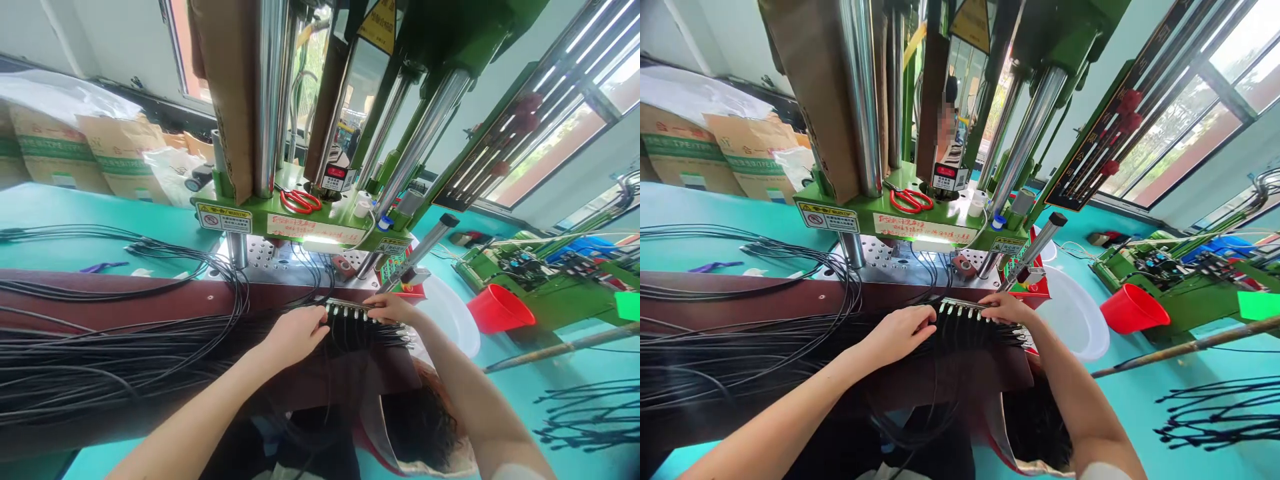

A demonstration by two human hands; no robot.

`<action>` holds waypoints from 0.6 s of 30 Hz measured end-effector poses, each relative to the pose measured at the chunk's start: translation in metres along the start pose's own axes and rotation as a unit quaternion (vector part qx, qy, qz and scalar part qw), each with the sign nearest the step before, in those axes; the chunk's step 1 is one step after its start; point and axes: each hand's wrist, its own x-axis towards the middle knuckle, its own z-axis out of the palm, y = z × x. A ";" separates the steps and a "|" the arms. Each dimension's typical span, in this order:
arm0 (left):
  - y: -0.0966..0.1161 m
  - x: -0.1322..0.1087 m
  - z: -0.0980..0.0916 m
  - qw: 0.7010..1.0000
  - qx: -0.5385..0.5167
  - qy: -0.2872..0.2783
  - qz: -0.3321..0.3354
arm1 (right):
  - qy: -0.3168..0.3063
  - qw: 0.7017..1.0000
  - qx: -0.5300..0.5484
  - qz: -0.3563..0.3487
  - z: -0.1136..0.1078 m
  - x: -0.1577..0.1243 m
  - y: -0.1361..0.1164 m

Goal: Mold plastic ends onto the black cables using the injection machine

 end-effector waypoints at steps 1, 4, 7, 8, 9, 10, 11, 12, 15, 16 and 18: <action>-0.002 0.001 -0.003 1.000 0.001 0.002 -0.002 | -0.021 0.998 -0.039 -0.034 -0.001 0.013 -0.006; -0.010 0.004 -0.013 1.000 0.004 0.017 -0.010 | -0.053 0.977 -0.153 -0.141 0.002 0.048 -0.022; -0.023 0.009 -0.020 0.998 0.014 0.053 -0.007 | -0.050 0.963 -0.194 -0.178 0.009 0.069 -0.029; -0.028 0.011 -0.021 0.997 0.022 0.070 -0.006 | -0.047 0.964 -0.193 -0.178 0.011 0.072 -0.029; -0.033 0.013 -0.020 0.996 0.033 0.086 -0.006 | -0.045 0.963 -0.194 -0.179 0.013 0.074 -0.029; -0.038 0.015 -0.019 0.994 0.044 0.100 -0.008 | -0.042 0.963 -0.194 -0.181 0.014 0.074 -0.028; -0.043 0.018 -0.016 0.992 0.053 0.111 -0.012 | -0.034 0.964 -0.192 -0.183 0.014 0.075 -0.028; -0.048 0.020 -0.012 0.991 0.062 0.117 -0.017 | -0.019 0.965 -0.188 -0.185 0.014 0.076 -0.028; -0.058 0.025 -0.001 0.991 0.078 0.107 -0.031 | 0.085 0.964 -0.161 -0.195 0.011 0.089 -0.034; -0.059 0.027 0.001 0.991 0.082 0.100 -0.033 | 0.137 0.960 -0.146 -0.197 0.010 0.097 -0.038; -0.061 0.029 0.004 0.991 0.091 0.090 -0.039 | 0.234 0.944 -0.114 -0.202 0.010 0.119 -0.051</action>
